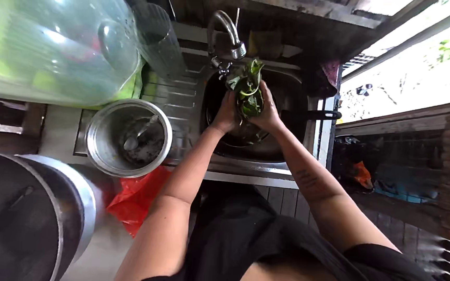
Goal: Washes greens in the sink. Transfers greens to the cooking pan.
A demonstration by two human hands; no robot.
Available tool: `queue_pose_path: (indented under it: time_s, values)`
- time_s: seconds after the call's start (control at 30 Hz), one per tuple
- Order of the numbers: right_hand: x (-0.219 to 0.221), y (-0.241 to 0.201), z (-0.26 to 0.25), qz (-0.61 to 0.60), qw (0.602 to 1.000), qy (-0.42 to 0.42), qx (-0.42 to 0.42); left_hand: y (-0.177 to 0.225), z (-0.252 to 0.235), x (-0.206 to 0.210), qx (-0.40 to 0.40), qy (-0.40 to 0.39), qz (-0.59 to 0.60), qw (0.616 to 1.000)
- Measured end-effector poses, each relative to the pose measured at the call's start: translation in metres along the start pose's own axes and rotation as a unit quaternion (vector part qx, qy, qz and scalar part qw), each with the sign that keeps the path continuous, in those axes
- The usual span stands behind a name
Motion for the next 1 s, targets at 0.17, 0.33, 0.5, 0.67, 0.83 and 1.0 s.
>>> queue_pose_path:
  time_s: [0.17, 0.33, 0.5, 0.67, 0.83, 1.0]
  values:
    - [-0.029, -0.037, 0.001, 0.046, 0.991, 0.077, -0.103, 0.063, 0.015, -0.031, 0.047, -0.065, -0.070, 0.994]
    - [-0.027, -0.060, -0.006, 0.017, 0.979, 0.155, -0.128, 0.078, 0.009, -0.040, 0.079, -0.041, 0.028, 0.996]
    - [-0.019, -0.076, -0.007, -0.012, 0.977, 0.152, -0.147, 0.083, -0.001, -0.041, 0.087, -0.022, 0.132, 0.987]
    - [-0.018, -0.071, 0.007, -0.113, 0.976, 0.091, -0.162, 0.086, 0.009, -0.045, 0.028, -0.011, 0.099, 0.995]
    - [-0.013, -0.081, 0.004, -0.136, 0.971, 0.087, -0.177, 0.088, 0.012, -0.047, 0.053, 0.062, 0.143, 0.986]
    - [-0.027, -0.094, -0.012, -0.146, 0.966, 0.008, -0.212, 0.088, 0.017, -0.054, 0.081, 0.150, 0.221, 0.960]
Point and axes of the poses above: each hand's wrist, its own z-axis away from the middle knuckle, its own x-axis out of the palm, y = z × x, the point moved 3 cm from there along -z, towards the middle knuckle, and after that the axes turned 11 degrees about -x, right-handed, at the moved point
